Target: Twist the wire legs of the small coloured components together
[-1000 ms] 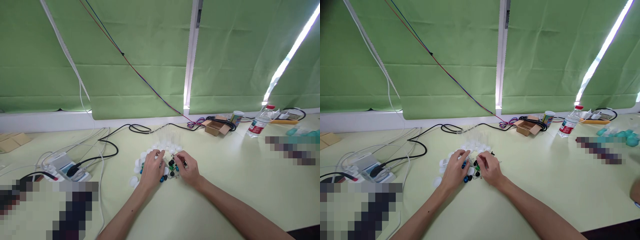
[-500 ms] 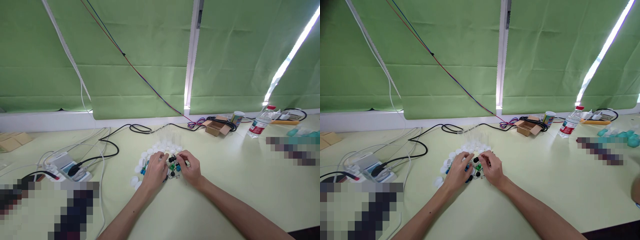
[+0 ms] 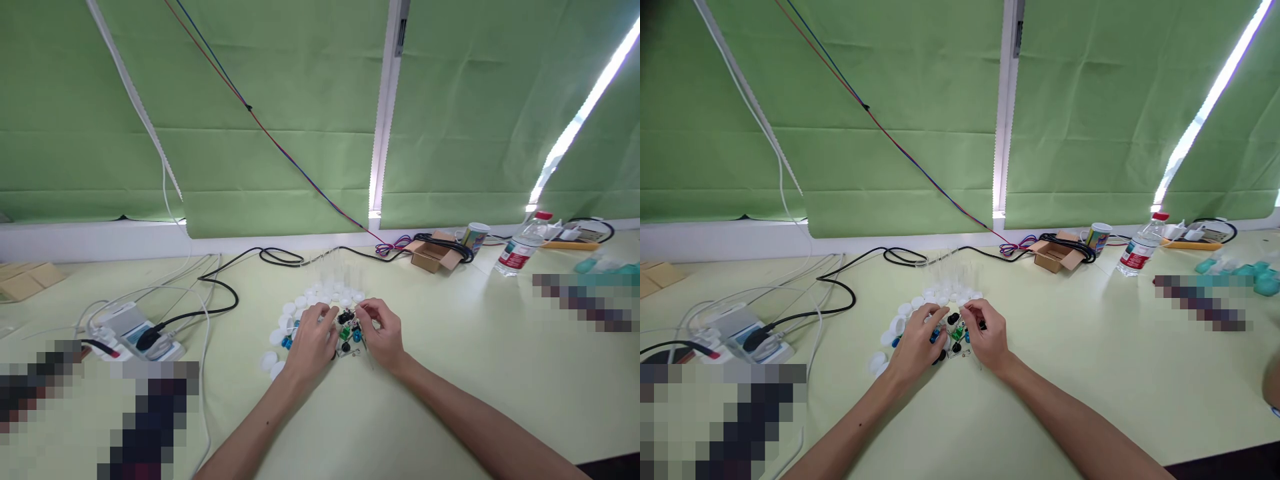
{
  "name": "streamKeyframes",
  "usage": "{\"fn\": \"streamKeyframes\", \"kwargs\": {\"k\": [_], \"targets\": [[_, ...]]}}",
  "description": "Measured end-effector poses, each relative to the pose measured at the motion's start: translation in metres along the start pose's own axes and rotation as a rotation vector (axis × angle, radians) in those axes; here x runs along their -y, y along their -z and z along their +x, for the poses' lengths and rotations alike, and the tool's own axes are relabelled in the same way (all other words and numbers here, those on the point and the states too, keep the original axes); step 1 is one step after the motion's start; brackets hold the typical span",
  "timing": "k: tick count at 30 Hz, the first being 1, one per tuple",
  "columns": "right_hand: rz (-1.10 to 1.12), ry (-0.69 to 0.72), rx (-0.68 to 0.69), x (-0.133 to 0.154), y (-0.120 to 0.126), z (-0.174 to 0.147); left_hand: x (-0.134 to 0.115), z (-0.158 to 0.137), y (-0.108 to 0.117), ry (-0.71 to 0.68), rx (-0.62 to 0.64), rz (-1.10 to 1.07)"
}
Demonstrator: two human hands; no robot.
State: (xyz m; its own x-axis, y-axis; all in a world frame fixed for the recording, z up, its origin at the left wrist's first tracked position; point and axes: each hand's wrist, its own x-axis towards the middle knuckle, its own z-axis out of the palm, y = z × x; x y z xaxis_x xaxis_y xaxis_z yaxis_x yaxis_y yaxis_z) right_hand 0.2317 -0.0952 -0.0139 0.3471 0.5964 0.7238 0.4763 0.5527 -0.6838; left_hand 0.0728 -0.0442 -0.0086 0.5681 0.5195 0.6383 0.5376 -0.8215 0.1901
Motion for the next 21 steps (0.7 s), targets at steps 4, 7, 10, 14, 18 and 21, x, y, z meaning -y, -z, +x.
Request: {"fn": "streamKeyframes", "kwargs": {"k": [4,7,10,14,18,21], "targets": [[0.032,-0.010,-0.006,-0.0007,-0.0004,-0.0009,-0.0009,-0.0007,-0.0002,-0.002,0.018,-0.018],[0.074,-0.087,-0.007,-0.0012,-0.0010,-0.0009,-0.0013,-0.0010,-0.0004,0.001,0.015,-0.024],[0.120,-0.178,-0.006,-0.0014,-0.0015,0.0001,-0.0006,-0.0012,-0.0009,-0.005,-0.015,-0.030],[0.188,-0.252,0.004,-0.0005,-0.0019,0.0025,0.0001,-0.0016,-0.0014,-0.001,-0.029,-0.044],[0.234,-0.286,0.009,0.0003,-0.0026,0.0041,-0.0005,-0.0017,-0.0011,0.014,-0.056,-0.051],[0.251,-0.300,0.001,0.0002,-0.0035,0.0048,-0.0002,-0.0020,-0.0016,0.015,-0.090,-0.051]]}}
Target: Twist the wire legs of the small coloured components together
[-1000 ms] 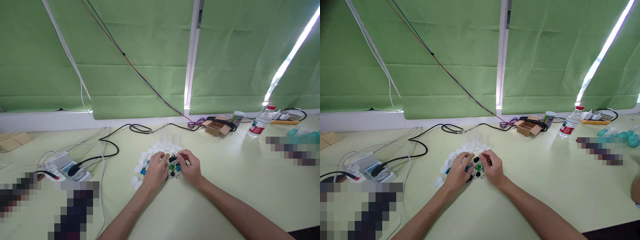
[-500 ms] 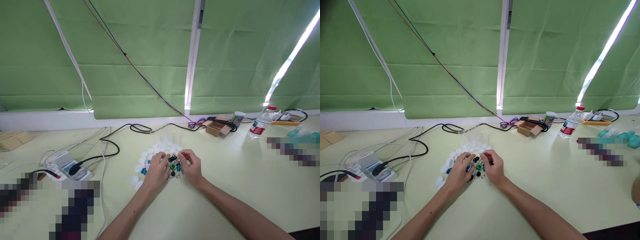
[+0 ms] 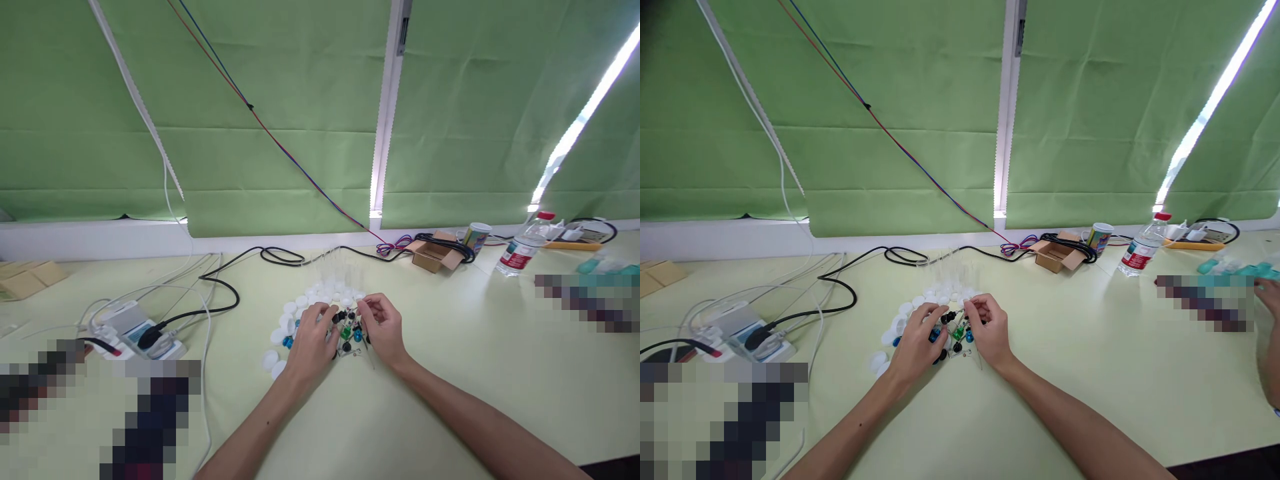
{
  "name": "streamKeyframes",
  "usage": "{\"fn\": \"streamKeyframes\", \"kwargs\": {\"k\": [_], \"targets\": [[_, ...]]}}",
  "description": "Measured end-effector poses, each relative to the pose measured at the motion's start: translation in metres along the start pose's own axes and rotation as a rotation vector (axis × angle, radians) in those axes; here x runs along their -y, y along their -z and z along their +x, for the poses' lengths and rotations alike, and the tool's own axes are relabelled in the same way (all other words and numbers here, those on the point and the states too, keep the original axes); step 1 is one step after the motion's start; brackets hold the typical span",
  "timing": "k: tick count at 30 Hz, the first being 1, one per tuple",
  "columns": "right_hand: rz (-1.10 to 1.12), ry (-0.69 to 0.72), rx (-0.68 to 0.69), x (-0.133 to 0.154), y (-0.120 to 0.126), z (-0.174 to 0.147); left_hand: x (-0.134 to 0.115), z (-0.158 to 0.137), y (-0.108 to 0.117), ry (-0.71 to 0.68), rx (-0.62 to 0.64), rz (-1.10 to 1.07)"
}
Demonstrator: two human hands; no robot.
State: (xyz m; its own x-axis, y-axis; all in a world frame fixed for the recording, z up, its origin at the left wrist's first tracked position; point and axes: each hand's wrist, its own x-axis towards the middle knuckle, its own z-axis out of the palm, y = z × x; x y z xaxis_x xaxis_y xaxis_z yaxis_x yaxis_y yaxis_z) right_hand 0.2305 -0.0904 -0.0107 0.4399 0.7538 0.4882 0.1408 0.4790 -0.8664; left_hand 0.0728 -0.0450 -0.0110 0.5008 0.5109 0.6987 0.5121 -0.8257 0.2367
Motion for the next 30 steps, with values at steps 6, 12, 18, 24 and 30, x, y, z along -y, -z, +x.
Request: {"fn": "streamKeyframes", "kwargs": {"k": [6,12,18,24,30], "targets": [[0.045,-0.049,0.005,-0.0003,-0.0011,0.0016,0.0015,-0.0001,-0.0014,0.016,-0.027,0.003],[0.095,-0.083,0.035,-0.0002,-0.0018,0.0015,-0.0002,0.0011,-0.0002,0.029,-0.048,-0.014],[0.096,-0.095,0.062,-0.0024,-0.0015,0.0000,-0.0016,0.0017,0.0004,0.036,-0.046,-0.029],[0.079,-0.100,0.091,-0.0043,-0.0011,-0.0008,-0.0021,0.0016,0.0008,0.036,-0.049,-0.044],[-0.009,-0.058,0.109,-0.0027,-0.0008,-0.0024,-0.0019,0.0010,0.0003,0.024,-0.055,-0.036]]}}
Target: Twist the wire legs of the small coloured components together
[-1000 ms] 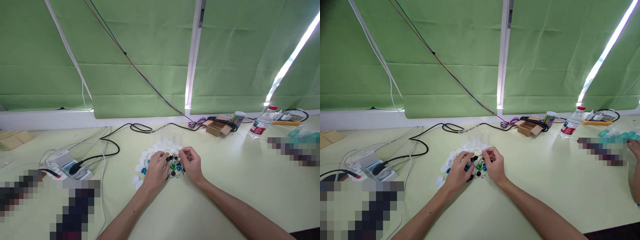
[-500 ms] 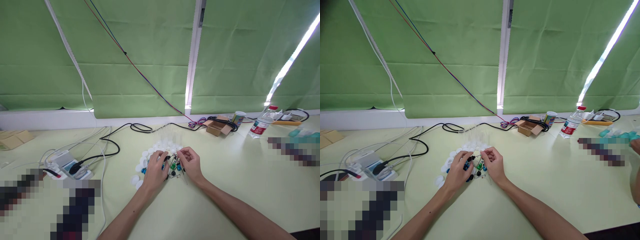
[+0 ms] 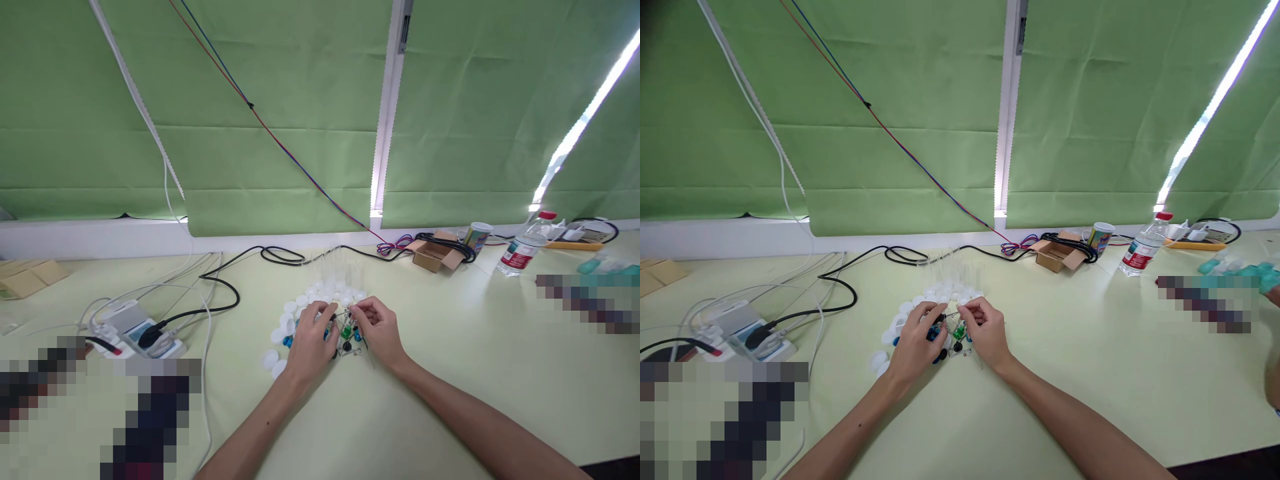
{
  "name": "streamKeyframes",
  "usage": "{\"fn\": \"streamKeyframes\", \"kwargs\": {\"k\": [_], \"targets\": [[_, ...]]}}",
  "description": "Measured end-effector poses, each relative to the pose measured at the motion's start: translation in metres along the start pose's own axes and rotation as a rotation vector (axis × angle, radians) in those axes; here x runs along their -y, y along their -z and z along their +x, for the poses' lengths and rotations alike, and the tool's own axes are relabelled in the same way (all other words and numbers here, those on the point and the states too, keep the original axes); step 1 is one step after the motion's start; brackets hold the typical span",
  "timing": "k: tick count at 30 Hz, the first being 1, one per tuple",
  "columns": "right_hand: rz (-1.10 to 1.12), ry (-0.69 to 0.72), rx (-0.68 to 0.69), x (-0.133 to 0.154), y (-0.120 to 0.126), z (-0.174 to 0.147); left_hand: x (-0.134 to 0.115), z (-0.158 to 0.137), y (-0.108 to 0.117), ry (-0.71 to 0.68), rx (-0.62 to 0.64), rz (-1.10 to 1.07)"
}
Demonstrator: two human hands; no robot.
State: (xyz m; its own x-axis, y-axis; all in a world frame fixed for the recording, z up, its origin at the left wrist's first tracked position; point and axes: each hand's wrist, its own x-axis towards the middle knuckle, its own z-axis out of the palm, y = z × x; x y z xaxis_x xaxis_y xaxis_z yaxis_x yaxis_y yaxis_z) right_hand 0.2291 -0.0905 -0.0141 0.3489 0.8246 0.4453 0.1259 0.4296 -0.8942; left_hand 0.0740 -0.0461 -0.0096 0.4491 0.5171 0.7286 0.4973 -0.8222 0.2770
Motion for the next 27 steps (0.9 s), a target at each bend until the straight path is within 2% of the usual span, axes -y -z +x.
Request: {"fn": "streamKeyframes", "kwargs": {"k": [14,27], "targets": [[-0.167,0.139,0.022,-0.0008,-0.0007,-0.0012,0.0000,-0.0023,-0.0020,-0.032,-0.006,-0.014],[-0.199,0.170,0.032,0.0008,-0.0008,-0.0012,-0.0004,-0.0033,-0.0038,-0.040,-0.007,-0.030]]}}
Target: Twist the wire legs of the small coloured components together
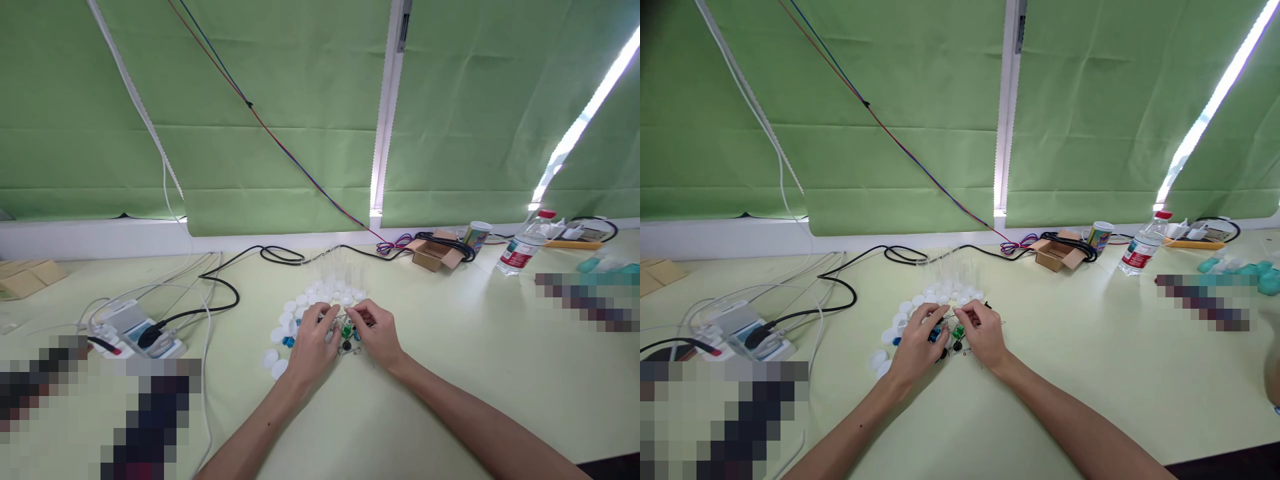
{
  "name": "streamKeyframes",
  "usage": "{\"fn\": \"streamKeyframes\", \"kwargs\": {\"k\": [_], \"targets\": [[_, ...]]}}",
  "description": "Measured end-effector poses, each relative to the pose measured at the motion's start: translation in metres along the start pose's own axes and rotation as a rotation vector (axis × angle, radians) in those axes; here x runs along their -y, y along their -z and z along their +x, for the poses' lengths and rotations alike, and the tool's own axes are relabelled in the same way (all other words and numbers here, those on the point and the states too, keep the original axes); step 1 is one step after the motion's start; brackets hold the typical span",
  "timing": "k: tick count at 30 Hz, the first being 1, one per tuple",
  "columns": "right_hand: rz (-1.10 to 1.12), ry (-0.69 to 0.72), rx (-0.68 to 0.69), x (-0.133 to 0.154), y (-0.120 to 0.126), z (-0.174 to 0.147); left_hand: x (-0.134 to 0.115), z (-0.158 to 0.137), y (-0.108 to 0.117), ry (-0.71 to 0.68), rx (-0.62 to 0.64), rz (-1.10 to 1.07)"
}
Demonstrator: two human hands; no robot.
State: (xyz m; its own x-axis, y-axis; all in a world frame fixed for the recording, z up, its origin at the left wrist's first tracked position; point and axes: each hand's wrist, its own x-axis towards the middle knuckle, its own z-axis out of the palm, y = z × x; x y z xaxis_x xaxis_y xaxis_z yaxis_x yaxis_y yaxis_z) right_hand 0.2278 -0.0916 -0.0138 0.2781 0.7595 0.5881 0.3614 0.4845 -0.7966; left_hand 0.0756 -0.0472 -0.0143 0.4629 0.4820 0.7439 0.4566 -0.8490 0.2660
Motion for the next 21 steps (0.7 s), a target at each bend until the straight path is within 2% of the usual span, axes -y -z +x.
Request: {"fn": "streamKeyframes", "kwargs": {"k": [14,21], "targets": [[-0.109,0.063,-0.001,-0.0045,-0.0018,-0.0015,0.0010,-0.0012,-0.0009,0.019,0.036,-0.041],[-0.053,0.008,0.036,-0.0022,-0.0002,-0.0022,-0.0005,0.0006,0.0010,0.015,0.014,-0.037]]}}
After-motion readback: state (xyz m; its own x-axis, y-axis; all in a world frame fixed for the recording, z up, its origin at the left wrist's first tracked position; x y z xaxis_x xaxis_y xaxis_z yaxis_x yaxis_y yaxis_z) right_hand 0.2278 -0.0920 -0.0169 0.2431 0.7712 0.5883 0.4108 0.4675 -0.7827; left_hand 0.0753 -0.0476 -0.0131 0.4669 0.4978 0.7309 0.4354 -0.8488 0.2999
